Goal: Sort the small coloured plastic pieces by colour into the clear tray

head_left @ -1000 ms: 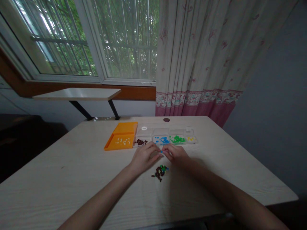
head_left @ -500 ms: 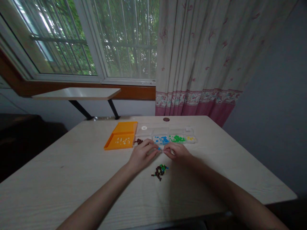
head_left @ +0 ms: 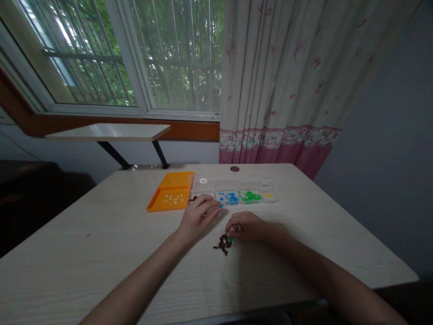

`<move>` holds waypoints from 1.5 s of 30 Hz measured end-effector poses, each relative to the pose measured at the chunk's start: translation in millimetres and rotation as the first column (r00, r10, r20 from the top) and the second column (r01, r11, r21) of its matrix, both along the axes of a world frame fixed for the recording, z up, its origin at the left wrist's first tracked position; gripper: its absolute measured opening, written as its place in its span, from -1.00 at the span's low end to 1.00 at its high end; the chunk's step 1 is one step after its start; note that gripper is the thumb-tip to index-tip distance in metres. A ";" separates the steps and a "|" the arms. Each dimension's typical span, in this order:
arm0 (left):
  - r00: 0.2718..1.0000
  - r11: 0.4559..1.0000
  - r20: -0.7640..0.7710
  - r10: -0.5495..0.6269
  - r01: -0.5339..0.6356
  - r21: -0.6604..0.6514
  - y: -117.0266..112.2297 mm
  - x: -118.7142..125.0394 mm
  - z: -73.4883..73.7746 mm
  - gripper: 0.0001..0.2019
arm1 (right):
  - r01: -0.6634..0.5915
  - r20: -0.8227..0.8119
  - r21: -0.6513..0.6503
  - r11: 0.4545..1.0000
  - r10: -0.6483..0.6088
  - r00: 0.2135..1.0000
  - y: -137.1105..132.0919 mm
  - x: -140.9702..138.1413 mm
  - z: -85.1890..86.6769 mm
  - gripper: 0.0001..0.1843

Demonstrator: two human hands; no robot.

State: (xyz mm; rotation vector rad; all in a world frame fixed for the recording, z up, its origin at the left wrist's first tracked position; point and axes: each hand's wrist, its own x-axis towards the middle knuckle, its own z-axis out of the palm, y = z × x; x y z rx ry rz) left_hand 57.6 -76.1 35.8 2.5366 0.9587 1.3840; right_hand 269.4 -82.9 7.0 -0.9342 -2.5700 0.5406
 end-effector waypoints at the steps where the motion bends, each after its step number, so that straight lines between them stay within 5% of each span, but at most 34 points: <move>1: 1.000 1.000 0.002 0.000 0.000 0.002 0.0 0.0 -0.3 -0.87 | 0.004 0.002 0.002 1.000 -0.004 1.000 -0.1 -0.2 -0.3 -0.79; 16: 0.998 0.998 -0.045 0.038 -0.040 -0.045 5.6 -0.2 -6.2 -0.84 | 0.073 -0.033 -0.119 0.990 -0.077 0.996 1.0 -3.1 0.7 -0.83; 25: 0.947 0.944 -0.292 0.133 -0.210 -0.253 50.2 1.5 -10.0 -0.81 | 0.150 -0.197 -0.430 0.890 -0.255 0.947 9.6 1.2 1.5 -0.82; 32: 0.891 0.947 -0.419 0.174 -0.268 -0.177 55.1 11.4 -6.7 -0.76 | 0.168 -0.350 -0.497 0.851 -0.375 0.858 21.7 5.8 -10.0 -0.65; 39: 0.949 0.979 -0.315 0.025 -0.087 -0.184 25.2 15.7 -10.8 -0.88 | 0.241 -0.464 -0.539 0.807 -0.523 0.715 30.2 0.6 -22.3 -0.58; 45: 0.972 0.993 -0.224 -0.063 0.037 -0.116 11.3 17.9 -17.8 -0.87 | 0.217 -0.487 -0.512 0.831 -0.489 0.723 24.9 -4.8 -17.9 -0.64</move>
